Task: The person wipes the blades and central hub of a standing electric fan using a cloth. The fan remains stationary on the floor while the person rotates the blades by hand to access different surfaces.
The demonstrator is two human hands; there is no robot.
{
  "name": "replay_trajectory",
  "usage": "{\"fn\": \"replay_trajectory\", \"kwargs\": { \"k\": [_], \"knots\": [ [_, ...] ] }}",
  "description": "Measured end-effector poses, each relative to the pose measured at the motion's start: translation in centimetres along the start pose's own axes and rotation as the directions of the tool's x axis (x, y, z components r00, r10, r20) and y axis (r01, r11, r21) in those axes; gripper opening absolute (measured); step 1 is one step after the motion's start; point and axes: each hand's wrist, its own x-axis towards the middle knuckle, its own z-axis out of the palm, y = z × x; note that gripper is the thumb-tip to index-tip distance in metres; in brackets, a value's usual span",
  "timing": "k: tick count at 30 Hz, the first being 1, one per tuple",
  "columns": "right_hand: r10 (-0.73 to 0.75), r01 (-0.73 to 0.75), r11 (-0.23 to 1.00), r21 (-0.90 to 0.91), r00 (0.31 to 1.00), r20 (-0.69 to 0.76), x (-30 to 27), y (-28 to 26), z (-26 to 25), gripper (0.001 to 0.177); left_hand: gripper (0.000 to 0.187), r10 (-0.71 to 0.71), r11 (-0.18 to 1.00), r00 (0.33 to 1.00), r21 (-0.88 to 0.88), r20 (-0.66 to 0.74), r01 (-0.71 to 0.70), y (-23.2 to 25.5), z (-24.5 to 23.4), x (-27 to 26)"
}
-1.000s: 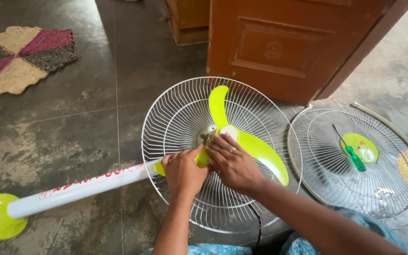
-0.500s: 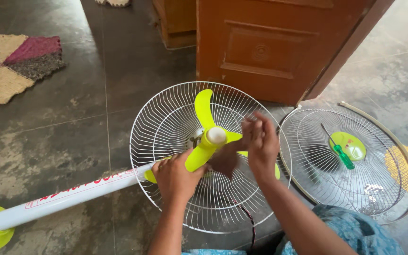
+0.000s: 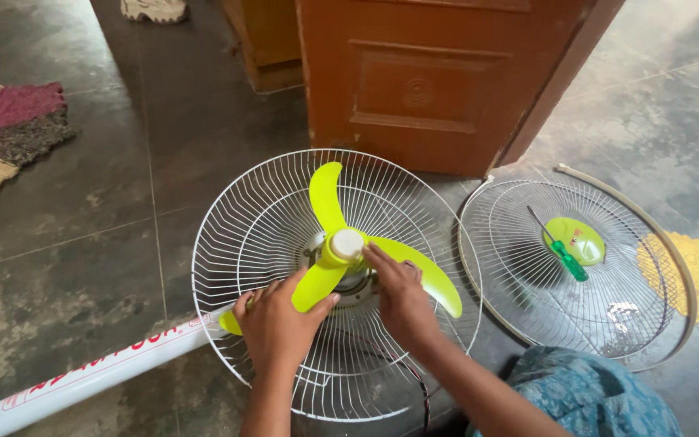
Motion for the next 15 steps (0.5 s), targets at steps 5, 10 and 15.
{"fn": "replay_trajectory", "kwargs": {
  "k": [5, 10, 15],
  "knots": [
    [0.505, -0.484, 0.331, 0.81, 0.816, 0.281, -1.0, 4.1, -3.0, 0.041, 0.078, 0.095, 0.986, 0.995, 0.138, -0.014, -0.092, 1.2, 0.2, -1.5],
    [0.558, -0.529, 0.073, 0.846, 0.724, 0.404, 0.4, 2.4, -5.6, 0.041, 0.072, 0.373, 0.922, 0.921, -0.068, -0.112, -0.382, 6.3, 0.8, -2.6],
    [0.524, -0.569, -0.152, 0.808, 0.647, 0.554, 1.3, 1.7, -8.0, 0.047, 0.031, 0.473, 0.809, 0.876, -0.346, -0.099, -0.475, 12.3, 4.9, -3.4]
  ]
}}
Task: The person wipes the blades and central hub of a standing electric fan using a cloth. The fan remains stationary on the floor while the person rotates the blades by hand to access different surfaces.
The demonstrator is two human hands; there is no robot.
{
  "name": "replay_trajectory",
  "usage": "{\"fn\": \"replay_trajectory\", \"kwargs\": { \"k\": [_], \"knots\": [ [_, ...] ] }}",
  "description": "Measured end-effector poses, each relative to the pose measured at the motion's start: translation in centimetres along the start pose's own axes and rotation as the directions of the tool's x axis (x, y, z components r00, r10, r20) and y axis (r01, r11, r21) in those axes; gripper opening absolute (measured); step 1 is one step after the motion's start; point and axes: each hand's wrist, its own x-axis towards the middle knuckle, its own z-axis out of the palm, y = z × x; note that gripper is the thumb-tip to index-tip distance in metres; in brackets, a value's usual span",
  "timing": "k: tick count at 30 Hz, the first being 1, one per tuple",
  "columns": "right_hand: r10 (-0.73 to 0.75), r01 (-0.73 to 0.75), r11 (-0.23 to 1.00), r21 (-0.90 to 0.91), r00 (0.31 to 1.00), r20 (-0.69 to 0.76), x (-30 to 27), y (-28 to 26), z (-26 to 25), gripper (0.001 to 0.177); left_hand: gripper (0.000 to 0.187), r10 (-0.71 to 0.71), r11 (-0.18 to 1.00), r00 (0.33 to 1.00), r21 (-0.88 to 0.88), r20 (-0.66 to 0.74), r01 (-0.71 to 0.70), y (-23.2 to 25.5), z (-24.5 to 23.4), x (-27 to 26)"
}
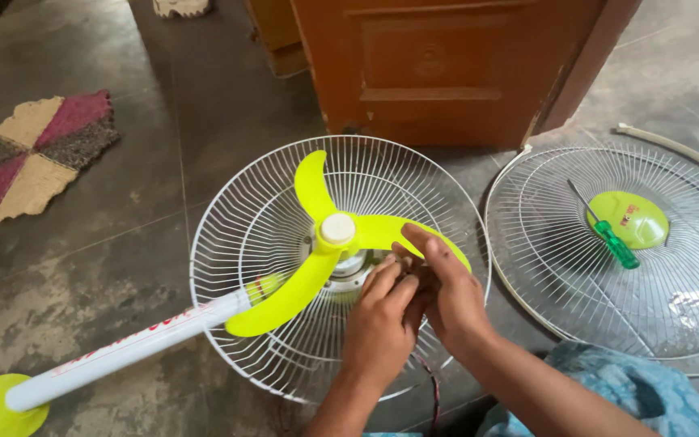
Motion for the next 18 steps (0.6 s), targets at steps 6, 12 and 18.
{"fn": "replay_trajectory", "kwargs": {
  "k": [6, 12, 18],
  "knots": [
    [-0.361, 0.421, 0.258, -0.87, 0.877, 0.317, 2.7, -4.8, -6.2, 0.057, 0.011, -0.254, 0.967, 0.95, -0.034, -0.18, 0.252, -2.6, 2.8, 4.8],
    [-0.343, 0.357, -0.232, -0.905, 0.84, 0.42, 6.4, -4.8, -9.5, 0.088, 0.017, -0.269, 0.938, 0.939, 0.165, -0.213, 0.306, -3.9, 5.6, 7.8],
    [-0.334, 0.332, -0.144, -0.932, 0.87, 0.362, 9.8, -2.4, -11.5, 0.048, 0.026, 0.0, 0.938, 0.991, 0.343, 0.135, -0.047, -2.3, 10.6, 6.0]
  ]
}}
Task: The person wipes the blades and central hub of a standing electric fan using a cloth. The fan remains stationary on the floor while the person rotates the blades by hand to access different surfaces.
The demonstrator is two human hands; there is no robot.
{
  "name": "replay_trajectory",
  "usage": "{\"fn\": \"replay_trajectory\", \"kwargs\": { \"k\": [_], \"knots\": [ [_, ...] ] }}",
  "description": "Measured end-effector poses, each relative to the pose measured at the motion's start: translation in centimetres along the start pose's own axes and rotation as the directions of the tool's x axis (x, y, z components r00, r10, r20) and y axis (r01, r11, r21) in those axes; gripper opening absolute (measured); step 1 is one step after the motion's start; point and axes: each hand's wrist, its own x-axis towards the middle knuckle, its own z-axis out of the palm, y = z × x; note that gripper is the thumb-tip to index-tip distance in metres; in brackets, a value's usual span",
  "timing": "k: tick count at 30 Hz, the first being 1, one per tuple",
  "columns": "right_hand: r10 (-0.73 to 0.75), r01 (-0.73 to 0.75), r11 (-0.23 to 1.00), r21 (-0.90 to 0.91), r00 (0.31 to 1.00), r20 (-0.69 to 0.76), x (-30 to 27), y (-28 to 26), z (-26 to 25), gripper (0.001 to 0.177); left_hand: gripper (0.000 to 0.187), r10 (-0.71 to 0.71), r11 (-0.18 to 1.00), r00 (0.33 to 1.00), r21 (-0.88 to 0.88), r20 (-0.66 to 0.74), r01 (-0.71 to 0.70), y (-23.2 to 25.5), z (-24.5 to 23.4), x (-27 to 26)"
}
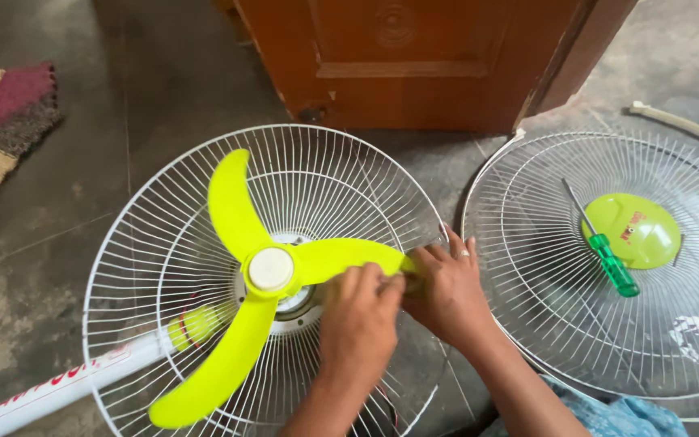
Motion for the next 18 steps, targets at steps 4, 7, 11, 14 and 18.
{"fn": "replay_trajectory", "kwargs": {
  "k": [4, 7, 11, 14, 18],
  "knots": [
    [-0.056, 0.076, 0.985, 0.152, 0.99, -0.129, 0.4, 0.9, 0.7, 0.032, 0.023, 0.009, 1.0, 1.0, 0.014, 0.012, -0.009, 0.4, 0.7, 0.3],
    [-0.017, 0.04, 0.975, 0.219, 0.994, -0.108, 0.4, 1.1, 0.2, 0.041, 0.019, -0.134, 0.991, 0.988, -0.031, -0.071, 0.132, -1.7, -0.1, 0.8],
    [0.021, 0.002, 0.973, 0.231, 0.995, -0.095, 0.8, 1.1, -0.3, 0.044, 0.013, -0.218, 0.971, 0.967, 0.074, -0.135, 0.229, -3.1, 0.1, 1.2],
    [0.121, -0.123, 0.966, 0.227, 0.992, 0.024, 1.2, 1.4, 0.0, 0.045, 0.024, -0.126, 0.979, 0.99, 0.156, -0.061, 0.134, -1.1, 1.8, 0.8],
    [0.059, -0.041, 0.979, 0.2, 0.995, -0.085, 0.9, 2.3, 0.5, 0.041, 0.042, 0.017, 0.991, 1.0, 0.136, -0.011, -0.016, 1.5, 3.6, 0.4]
  ]
}}
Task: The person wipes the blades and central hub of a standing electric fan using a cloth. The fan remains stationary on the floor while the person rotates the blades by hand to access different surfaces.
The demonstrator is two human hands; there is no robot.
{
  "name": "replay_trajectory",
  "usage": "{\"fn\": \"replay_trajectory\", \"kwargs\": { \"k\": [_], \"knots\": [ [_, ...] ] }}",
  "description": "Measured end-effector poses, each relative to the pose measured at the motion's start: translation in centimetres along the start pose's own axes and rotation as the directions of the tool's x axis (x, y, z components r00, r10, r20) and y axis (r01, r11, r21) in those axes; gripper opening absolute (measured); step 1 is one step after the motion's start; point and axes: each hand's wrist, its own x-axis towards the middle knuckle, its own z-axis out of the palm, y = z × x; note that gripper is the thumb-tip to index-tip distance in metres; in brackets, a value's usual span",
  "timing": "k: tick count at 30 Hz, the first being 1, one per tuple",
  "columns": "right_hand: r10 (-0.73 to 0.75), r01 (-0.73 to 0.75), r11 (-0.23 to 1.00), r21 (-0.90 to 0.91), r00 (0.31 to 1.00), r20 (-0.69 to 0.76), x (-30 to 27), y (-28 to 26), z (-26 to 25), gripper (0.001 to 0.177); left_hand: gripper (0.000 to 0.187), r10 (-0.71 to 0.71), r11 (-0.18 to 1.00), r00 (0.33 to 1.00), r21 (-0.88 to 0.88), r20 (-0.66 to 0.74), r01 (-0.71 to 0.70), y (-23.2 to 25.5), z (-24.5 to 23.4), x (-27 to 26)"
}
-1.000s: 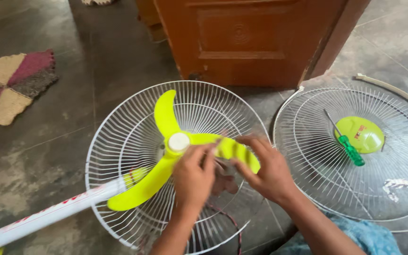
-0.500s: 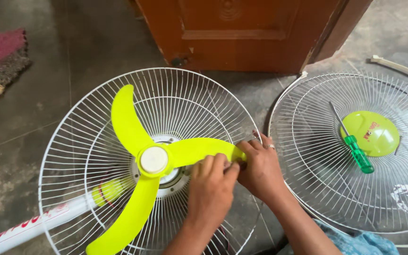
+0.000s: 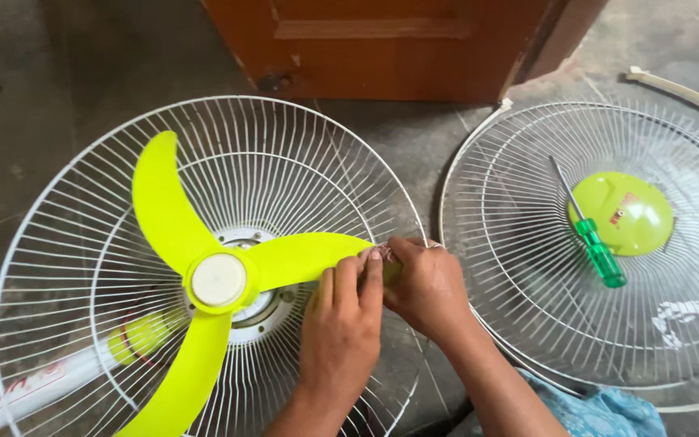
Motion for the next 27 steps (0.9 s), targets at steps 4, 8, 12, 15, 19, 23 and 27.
{"fn": "replay_trajectory", "kwargs": {
  "k": [4, 8, 12, 15, 19, 23, 27],
  "knots": [
    [0.061, -0.059, 0.998, -0.038, 0.997, 0.056, -0.2, 0.2, 0.4, 0.047, 0.043, -0.104, 0.993, 0.992, 0.056, 0.076, 0.1, -2.0, -0.8, -0.1],
    [0.111, -0.106, 0.993, -0.048, 0.988, 0.107, 0.3, 0.0, 0.4, 0.046, 0.045, -0.189, 0.974, 0.981, 0.133, 0.036, 0.183, -3.7, -1.0, 0.2],
    [0.082, -0.081, 0.997, -0.018, 0.996, 0.045, 0.2, -0.7, 0.5, 0.044, 0.044, -0.107, 0.993, 0.994, -0.047, 0.029, 0.108, -1.3, -0.4, 0.3],
    [0.108, -0.108, 0.994, -0.008, 0.994, 0.019, -0.1, -0.5, 0.4, 0.042, 0.051, -0.149, 0.978, 0.978, -0.122, 0.143, 0.167, -0.5, -0.8, 0.5],
    [0.128, -0.122, 0.989, -0.078, 0.989, 0.069, -0.3, -0.2, 0.6, 0.047, 0.063, -0.352, 0.934, 0.911, 0.019, 0.216, 0.357, -3.2, -3.3, -0.1],
    [0.089, -0.086, 0.994, -0.062, 0.995, 0.047, 0.2, -0.6, 0.4, 0.044, 0.06, -0.373, 0.923, 0.918, 0.16, 0.136, 0.351, -3.7, -3.5, -0.2],
    [0.137, -0.131, 0.986, -0.101, 0.989, 0.055, 0.3, -0.8, 0.5, 0.048, 0.048, -0.211, 0.977, 0.963, 0.069, 0.169, 0.202, -1.8, -1.7, -0.5]
  ]
}}
